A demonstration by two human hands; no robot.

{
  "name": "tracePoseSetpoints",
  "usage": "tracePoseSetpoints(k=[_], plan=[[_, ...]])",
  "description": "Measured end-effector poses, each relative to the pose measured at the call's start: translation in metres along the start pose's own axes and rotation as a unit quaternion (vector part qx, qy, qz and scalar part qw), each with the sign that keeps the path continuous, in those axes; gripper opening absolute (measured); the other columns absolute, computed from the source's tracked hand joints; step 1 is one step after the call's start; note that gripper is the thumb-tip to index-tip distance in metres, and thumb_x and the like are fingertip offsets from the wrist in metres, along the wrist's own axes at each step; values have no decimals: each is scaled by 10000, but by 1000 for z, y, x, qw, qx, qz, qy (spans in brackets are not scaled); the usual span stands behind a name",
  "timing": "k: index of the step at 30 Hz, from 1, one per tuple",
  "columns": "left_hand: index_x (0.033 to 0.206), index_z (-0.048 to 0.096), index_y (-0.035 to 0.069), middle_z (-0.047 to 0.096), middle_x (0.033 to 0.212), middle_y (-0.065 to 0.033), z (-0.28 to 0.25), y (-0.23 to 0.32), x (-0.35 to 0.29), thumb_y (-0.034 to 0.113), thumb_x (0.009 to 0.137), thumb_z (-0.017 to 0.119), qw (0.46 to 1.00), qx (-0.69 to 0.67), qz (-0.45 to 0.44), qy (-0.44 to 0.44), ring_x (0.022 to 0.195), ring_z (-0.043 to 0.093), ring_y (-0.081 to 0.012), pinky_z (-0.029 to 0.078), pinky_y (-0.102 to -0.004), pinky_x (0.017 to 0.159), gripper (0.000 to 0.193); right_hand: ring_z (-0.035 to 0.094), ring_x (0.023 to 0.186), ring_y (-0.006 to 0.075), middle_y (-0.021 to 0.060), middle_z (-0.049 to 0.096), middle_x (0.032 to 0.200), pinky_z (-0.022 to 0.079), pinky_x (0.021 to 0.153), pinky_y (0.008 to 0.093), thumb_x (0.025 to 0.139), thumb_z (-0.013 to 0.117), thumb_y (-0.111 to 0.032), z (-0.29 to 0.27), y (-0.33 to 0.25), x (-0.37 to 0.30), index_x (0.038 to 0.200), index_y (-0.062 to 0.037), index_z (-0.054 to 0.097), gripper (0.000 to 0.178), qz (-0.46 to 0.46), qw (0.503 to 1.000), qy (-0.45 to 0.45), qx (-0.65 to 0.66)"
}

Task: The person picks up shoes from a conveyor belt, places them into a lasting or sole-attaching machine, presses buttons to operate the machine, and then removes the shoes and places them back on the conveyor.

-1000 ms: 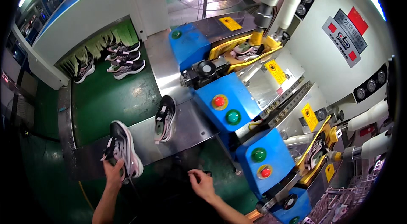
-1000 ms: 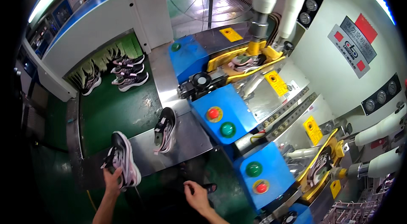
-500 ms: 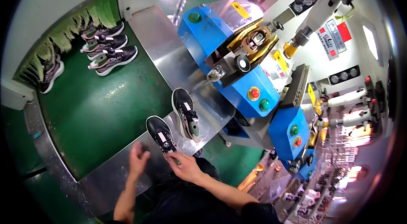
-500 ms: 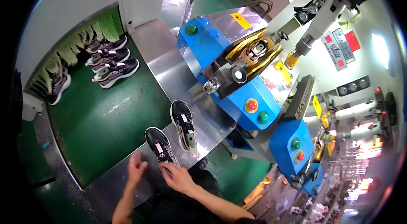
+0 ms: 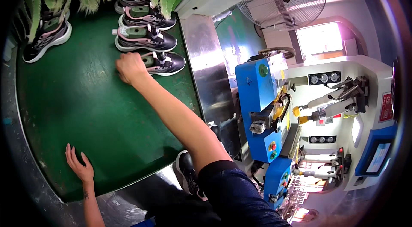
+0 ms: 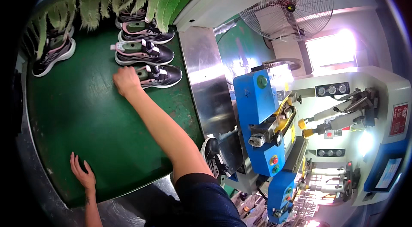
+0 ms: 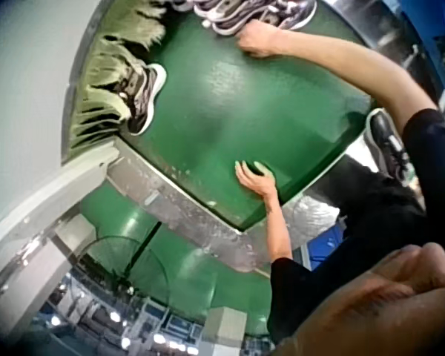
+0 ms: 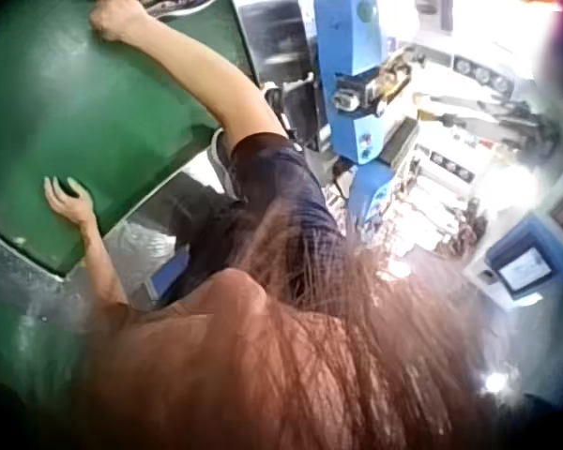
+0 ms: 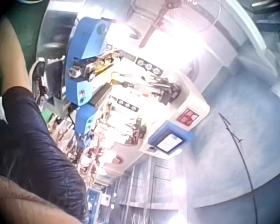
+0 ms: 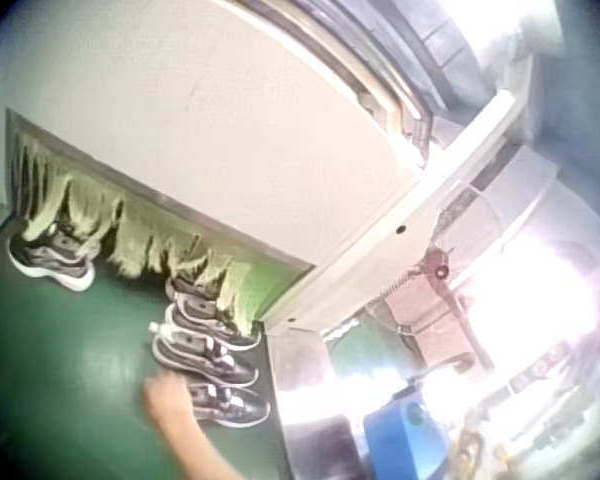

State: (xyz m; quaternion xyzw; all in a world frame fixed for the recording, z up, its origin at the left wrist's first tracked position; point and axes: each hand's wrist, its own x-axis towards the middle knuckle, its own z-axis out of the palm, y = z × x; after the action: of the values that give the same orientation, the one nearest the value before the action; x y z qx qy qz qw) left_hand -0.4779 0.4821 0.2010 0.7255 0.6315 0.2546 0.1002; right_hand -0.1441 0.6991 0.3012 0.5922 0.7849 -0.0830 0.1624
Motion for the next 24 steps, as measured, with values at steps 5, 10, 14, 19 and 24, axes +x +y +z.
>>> tracePoseSetpoints(k=[5, 10, 14, 19, 24], plan=[[1207, 473, -27, 423, 1348, -161, -6, -25, -8, 92, 910, 489, 999, 11, -13, 36, 1231, 399, -352, 337, -461, 1009, 320, 626, 836, 299, 133, 605, 903, 500, 670, 390, 622, 703, -211, -22, 1, 17, 949, -78, 592, 370, -60, 994, 86, -8], [1190, 473, -35, 430, 1331, -169, 3, 6, -8, 95, 912, 488, 999, -6, 15, 34, 1213, 420, -355, 348, -457, 997, 307, 659, 730, 296, 144, 656, 802, 518, 590, 384, 674, 674, -167, 23, 59, -36, 912, -3, 527, 324, 28, 989, 144, -35], [1104, 502, -29, 494, 1245, -177, 17, -27, -20, 208, 941, 484, 990, -61, -100, 75, 1145, 492, -305, 423, -390, 917, 288, 645, 708, 316, 133, 649, 759, 507, 617, 408, 634, 714, -245, -6, 9, -70, 992, 9, 501, 488, -16, 982, 171, 72], [1049, 519, -25, 624, 727, -119, -109, 123, 4, 575, 936, 291, 581, -577, -457, -347, 598, 594, -244, 496, -290, 585, 652, 624, 718, 373, 193, 638, 815, 508, 670, 429, 603, 773, -307, -60, -56, -282, 1091, -48, 468, 631, 107, 857, 237, 444], [1339, 353, -26, 453, 1309, -139, -232, 233, -17, 464, 928, 406, 628, -578, -279, -440, 1187, 444, -263, 420, -393, 938, 642, 554, 716, 290, 83, 535, 716, 457, 724, 416, 703, 558, -179, -99, -116, -360, 839, -27, 516, 208, -409, 778, 392, 270]])
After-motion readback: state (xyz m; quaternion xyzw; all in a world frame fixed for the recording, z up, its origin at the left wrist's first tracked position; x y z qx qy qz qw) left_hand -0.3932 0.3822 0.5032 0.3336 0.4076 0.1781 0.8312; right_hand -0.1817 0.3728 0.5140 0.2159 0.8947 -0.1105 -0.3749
